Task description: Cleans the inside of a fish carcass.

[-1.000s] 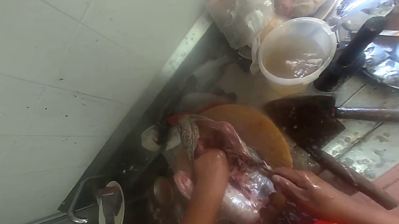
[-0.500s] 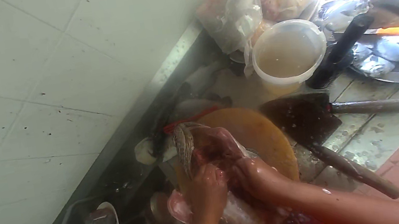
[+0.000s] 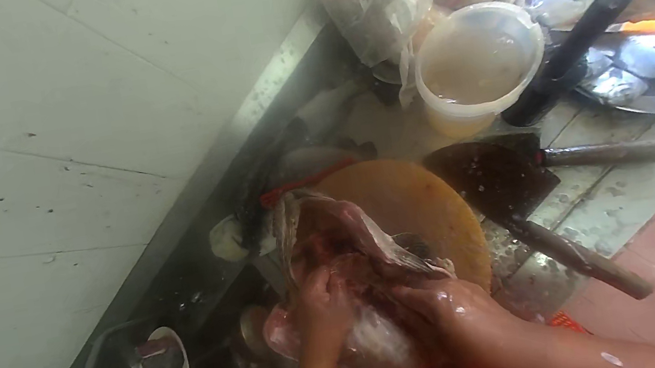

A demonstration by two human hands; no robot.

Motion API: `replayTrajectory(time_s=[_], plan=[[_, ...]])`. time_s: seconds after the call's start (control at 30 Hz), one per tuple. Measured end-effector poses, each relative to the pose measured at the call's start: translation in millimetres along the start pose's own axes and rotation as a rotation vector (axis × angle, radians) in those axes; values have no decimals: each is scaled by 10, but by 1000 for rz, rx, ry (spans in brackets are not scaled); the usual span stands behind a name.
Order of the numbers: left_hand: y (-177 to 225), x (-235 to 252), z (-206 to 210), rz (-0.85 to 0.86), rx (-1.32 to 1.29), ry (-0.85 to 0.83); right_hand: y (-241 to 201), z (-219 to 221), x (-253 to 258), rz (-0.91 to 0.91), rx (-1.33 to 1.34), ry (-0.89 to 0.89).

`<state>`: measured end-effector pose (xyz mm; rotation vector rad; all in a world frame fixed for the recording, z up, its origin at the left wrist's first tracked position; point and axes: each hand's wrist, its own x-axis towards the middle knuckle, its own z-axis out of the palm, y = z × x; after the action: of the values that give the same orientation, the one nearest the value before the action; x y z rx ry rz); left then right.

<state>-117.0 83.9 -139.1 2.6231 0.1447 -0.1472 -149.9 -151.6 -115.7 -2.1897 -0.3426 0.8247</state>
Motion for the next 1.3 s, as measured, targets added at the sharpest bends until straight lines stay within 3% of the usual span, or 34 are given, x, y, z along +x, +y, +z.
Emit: replayTrajectory(time_s=[0.17,0.37,0.57,0.67,0.87,1.03,1.2,1.3], plan=[[-33,-4,29,-11,-23,13,37,91,151,-121,-49,81],[-42,-4,41,-29,-78,45,155,32,108,-166,110,-17],[-4,15,28,-54,-167,35,51,182,15,-56,80,113],[11,11,14,-74,-169,13,29,237,7,-84,13,195],[21,14,15,-74,-158,23,-70,36,269,-94,-19,1],[-12,7,38,-51,-171,49,37,96,153,-151,63,21],[8,-14,59,-78,-175,59,-111,78,235,-98,36,-30],[8,-30,76,-54,-195,95,-8,140,127,-154,102,48]])
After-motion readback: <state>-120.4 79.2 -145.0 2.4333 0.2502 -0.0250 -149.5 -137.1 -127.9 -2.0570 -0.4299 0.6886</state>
